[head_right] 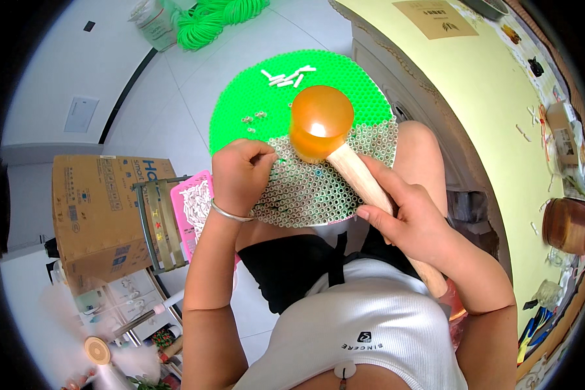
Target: The person places small white pegs into a green pegboard resting on their lap and uses a yellow mallet to tap them into place. They periodically adjust the pegboard and continue inserting and securing the pegs.
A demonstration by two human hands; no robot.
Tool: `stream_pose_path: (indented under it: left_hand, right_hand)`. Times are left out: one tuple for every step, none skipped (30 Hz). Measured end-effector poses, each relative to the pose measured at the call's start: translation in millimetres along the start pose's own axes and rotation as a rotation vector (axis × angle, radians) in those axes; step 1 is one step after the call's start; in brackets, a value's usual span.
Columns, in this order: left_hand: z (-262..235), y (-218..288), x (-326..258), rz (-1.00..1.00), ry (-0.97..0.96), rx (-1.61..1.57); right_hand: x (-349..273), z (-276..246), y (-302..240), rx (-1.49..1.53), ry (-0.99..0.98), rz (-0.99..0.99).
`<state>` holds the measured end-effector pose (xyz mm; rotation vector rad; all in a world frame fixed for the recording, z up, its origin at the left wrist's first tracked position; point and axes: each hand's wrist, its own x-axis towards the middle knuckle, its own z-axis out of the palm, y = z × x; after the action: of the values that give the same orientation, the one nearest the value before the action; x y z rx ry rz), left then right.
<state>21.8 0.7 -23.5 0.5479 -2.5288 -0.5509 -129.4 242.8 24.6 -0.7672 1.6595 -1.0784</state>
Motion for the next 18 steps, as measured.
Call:
stream_pose_path:
  left_hand:
    - [0,1,0,-0.007,-0.001,0.024]
    - [3,2,2,0.004,0.003,0.051]
    - [6,2,4,0.015,0.008,0.077]
    - [8,3,6,0.026,0.014,0.106]
    - [8,3,7,0.029,0.024,0.11]
    - [8,4,8,0.031,0.033,0.114]
    - [10,5,9,0.036,0.039,0.113]
    - [11,6,9,0.03,0.039,0.12]
    - [11,6,8,0.024,0.039,0.127]
    - [11,6,8,0.017,0.04,0.135]
    - [12,7,8,0.011,0.031,0.138]
    - [12,7,7,0.004,0.023,0.14]
    - [11,8,6,-0.002,0.017,0.147]
    - [10,6,5,0.005,-0.001,0.124]
    - [9,4,3,0.01,-0.019,0.101]
    - [7,4,4,0.019,-0.039,0.077]
    - [2,4,3,-0.075,-0.06,-0.015]
    - [-8,5,2,-0.169,-0.081,-0.108]
  right_hand:
    - [0,1,0,-0.014,-0.003,-0.014]
    - [0,1,0,-0.021,-0.006,-0.014]
    - [1,1,-1,-0.028,-0.008,-0.014]
    - [1,1,-2,-0.036,-0.011,-0.016]
    - [1,1,-2,-0.031,-0.015,-0.012]
    - [1,2,-1,-0.026,-0.019,-0.009]
    - [0,1,0,-0.019,-0.018,-0.001]
    - [-1,1,1,-0.017,-0.014,-0.008]
    - [-1,1,1,-0.015,-0.009,-0.015]
    - [-2,1,1,-0.014,-0.006,-0.024]
    - [-2,1,3,-0.023,-0.005,-0.032]
    - [-1,1,5,-0.033,-0.005,-0.041]
    - [-1,1,6,-0.042,-0.007,-0.055]
    - [0,2,4,-0.031,-0.016,-0.045]
    - [0,5,2,-0.02,-0.026,-0.035]
    - [1,7,0,-0.009,-0.033,-0.024]
    - [3,7,-4,-0.044,-0.037,-0.084]
    - [6,7,-9,-0.08,-0.041,-0.144]
